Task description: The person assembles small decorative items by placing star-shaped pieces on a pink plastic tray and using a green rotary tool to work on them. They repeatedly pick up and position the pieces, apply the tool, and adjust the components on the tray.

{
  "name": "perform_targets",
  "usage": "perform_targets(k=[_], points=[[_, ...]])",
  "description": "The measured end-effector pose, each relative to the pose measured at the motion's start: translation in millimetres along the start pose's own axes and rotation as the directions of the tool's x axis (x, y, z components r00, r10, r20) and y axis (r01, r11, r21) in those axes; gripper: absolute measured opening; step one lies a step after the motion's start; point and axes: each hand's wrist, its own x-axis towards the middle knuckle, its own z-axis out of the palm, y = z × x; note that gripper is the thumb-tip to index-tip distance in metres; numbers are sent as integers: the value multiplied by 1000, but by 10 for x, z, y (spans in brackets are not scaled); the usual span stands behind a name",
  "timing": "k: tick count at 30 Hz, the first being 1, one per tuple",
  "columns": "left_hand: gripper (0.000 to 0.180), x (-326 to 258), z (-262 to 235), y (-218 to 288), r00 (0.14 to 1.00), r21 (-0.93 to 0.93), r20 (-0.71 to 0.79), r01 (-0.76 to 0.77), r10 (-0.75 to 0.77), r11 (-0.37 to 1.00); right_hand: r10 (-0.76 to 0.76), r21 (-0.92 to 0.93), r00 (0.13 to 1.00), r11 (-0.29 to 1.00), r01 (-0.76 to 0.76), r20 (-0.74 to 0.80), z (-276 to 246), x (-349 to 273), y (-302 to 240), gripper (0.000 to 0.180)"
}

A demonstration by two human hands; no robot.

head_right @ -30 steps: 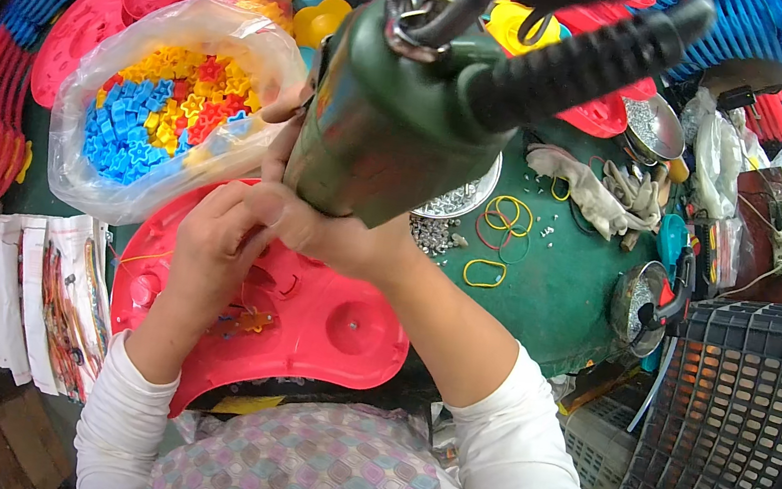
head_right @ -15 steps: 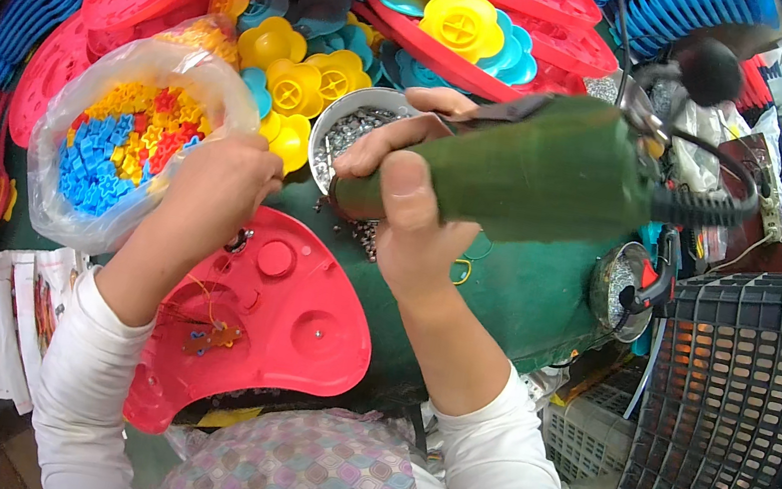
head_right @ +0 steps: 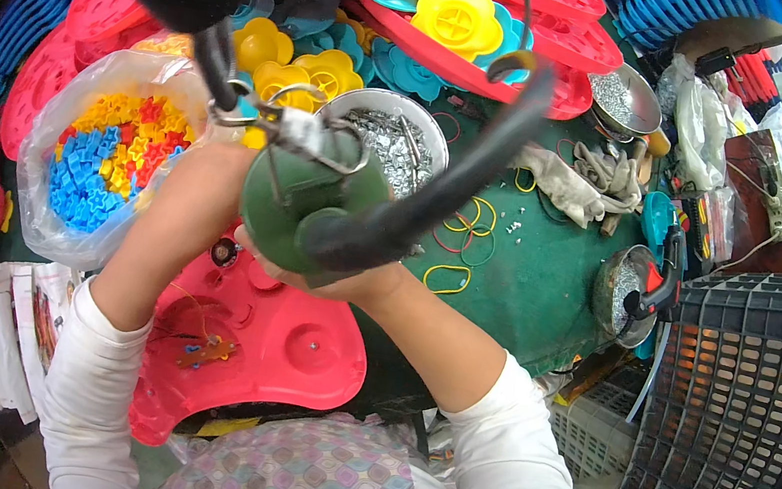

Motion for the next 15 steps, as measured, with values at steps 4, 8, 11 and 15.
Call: perform_targets(k=[4, 8, 11, 15], points=[[14, -89, -44, -60, 997, -343, 31, -51, 65, 938, 18, -27, 999, 999, -19, -39, 10, -10, 87, 59], [15, -128, 24, -79, 996, -527, -33, -88, 84, 845, 40, 129, 981, 992, -16, -188, 0, 61, 56, 65], [16, -74, -67, -5, 985, -607, 165, 56, 57, 793, 87, 278, 965, 960, -15, -249, -3, 131, -40, 69], [16, -28, -26, 46, 992, -485, 38, -83, 116, 870, 67, 175, 966, 984, -24, -248, -53, 173, -101, 69]])
